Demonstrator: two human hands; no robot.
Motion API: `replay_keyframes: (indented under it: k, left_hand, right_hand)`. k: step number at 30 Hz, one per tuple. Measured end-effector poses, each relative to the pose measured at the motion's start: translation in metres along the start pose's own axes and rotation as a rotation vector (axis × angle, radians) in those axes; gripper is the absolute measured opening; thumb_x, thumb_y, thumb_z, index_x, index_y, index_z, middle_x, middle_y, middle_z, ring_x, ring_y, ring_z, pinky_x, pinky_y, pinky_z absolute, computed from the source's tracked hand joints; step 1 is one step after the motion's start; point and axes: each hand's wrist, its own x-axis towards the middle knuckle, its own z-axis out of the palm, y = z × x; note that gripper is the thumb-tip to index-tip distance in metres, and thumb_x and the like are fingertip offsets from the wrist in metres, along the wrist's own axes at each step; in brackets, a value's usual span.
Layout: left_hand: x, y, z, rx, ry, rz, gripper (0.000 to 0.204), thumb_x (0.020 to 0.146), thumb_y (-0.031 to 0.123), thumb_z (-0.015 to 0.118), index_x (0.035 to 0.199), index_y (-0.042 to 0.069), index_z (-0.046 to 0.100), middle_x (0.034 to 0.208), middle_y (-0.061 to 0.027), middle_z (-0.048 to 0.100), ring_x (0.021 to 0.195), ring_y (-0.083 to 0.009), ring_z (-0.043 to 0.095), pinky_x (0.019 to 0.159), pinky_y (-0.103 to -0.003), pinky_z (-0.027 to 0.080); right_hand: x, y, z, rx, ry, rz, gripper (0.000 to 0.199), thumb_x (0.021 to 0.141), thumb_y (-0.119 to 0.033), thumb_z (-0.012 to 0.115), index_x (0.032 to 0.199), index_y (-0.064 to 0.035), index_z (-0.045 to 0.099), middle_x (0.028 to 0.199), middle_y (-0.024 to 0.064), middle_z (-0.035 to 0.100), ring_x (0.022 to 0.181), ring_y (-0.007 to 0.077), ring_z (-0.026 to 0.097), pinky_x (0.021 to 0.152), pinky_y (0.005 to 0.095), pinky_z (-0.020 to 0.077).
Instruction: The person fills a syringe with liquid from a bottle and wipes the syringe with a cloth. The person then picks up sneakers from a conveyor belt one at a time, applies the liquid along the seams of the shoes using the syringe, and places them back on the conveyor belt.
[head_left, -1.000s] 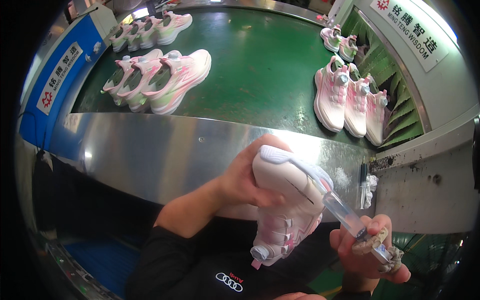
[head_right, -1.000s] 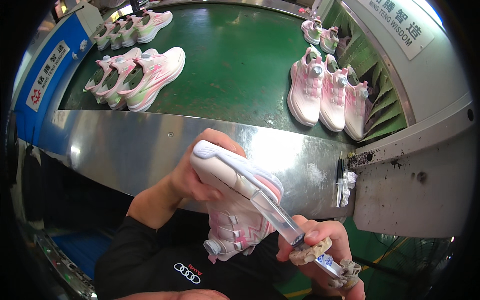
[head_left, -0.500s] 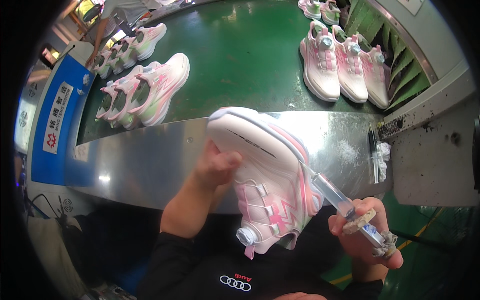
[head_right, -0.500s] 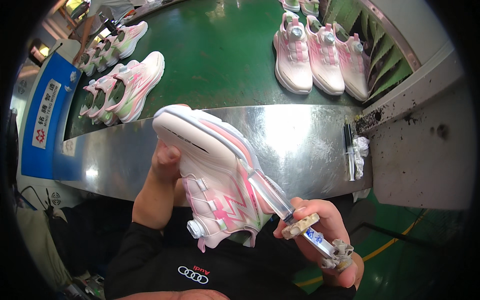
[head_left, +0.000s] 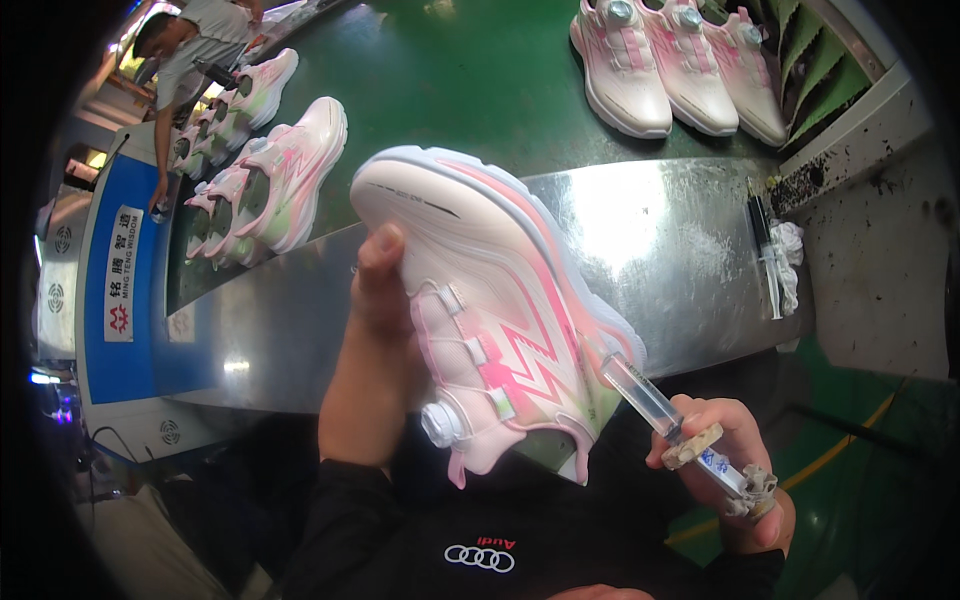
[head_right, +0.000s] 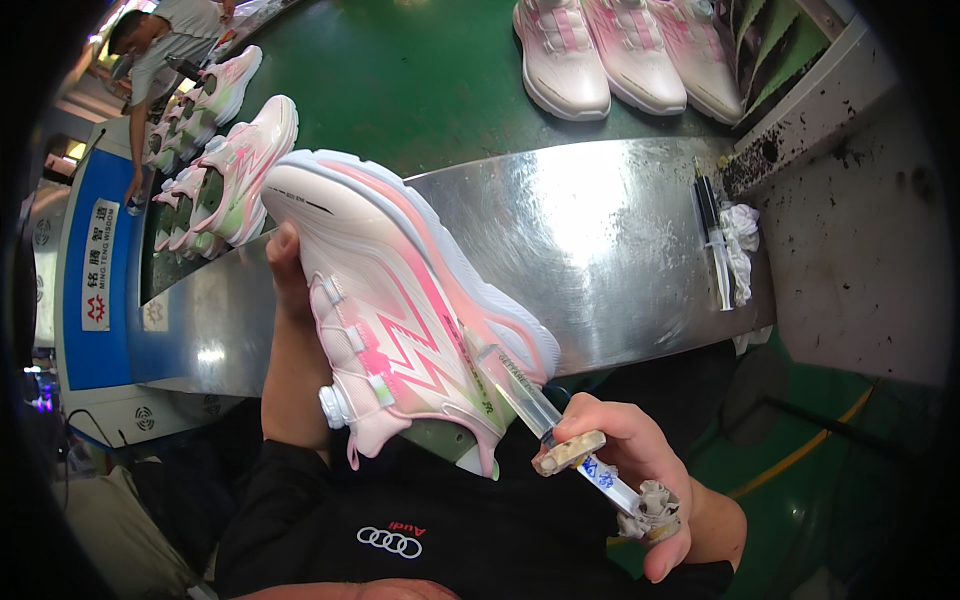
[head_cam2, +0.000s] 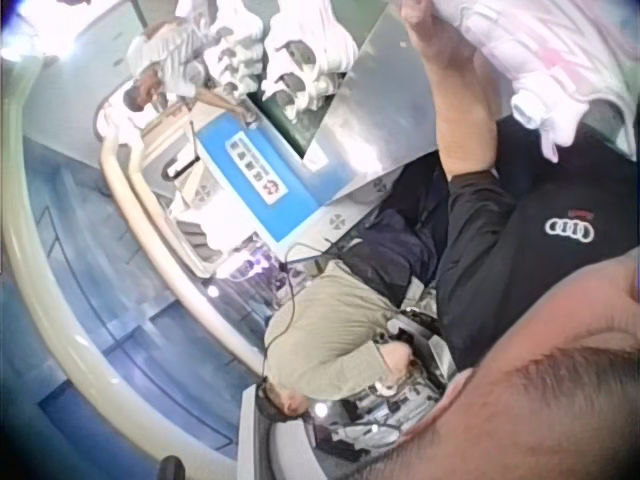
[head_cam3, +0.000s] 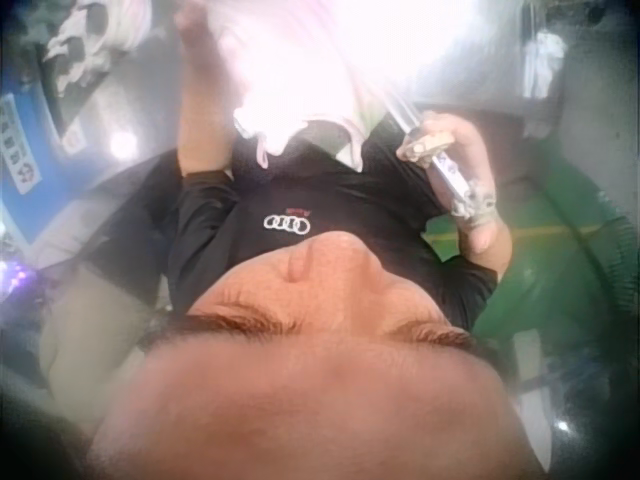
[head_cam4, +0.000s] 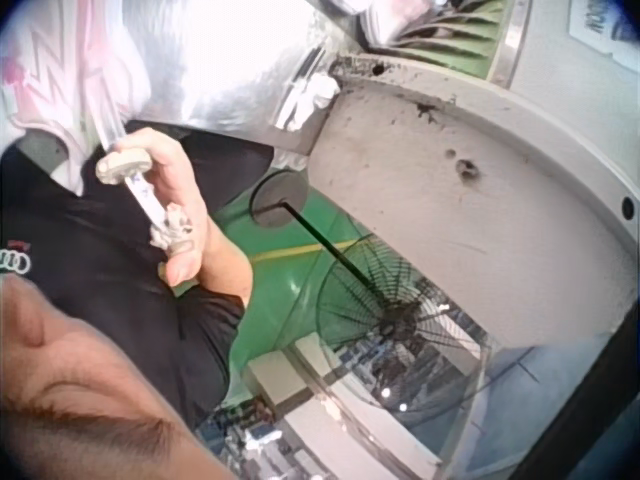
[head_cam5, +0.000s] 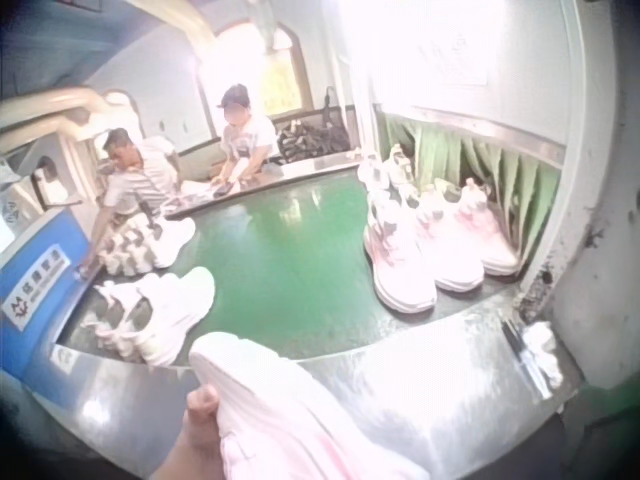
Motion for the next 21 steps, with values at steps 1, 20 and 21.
replay_keyframes:
  k: [1,20,21]
  left_hand:
    - [0.001,-0.001,0.001,0.007,0.055,-0.026,0.060,0.077,0.036,0.060,0.121,-0.003,0.047,0.110,-0.0169,0.059,0.097,-0.0264,0.060,0.084,-0.037,0.050]
    - [0.015,-0.011,-0.013,-0.185,0.181,-0.110,0.055,0.083,0.039,0.056,0.120,0.000,0.047,0.110,-0.0167,0.059,0.099,-0.0260,0.060,0.085,-0.039,0.050]
    - [0.016,-0.011,-0.009,-0.182,0.182,-0.118,0.055,0.083,0.039,0.056,0.120,0.000,0.047,0.110,-0.0167,0.059,0.099,-0.0260,0.060,0.085,-0.039,0.050]
  right_hand:
    - [-0.002,0.000,0.002,-0.021,0.051,0.013,0.098,0.057,-0.063,0.076,0.121,0.0021,0.040,0.100,0.0155,0.051,0.093,0.0235,0.054,0.082,0.0314,0.0444]
    - [-0.043,0.015,-0.015,0.003,0.011,-0.052,0.101,0.056,-0.055,0.081,0.126,0.0054,0.039,0.106,0.0152,0.047,0.095,0.0211,0.050,0.080,0.0288,0.0432]
    - [-0.044,0.017,-0.016,0.008,0.017,-0.054,0.101,0.056,-0.055,0.081,0.126,0.0054,0.039,0.106,0.0152,0.047,0.095,0.0211,0.050,0.080,0.0288,0.0432]
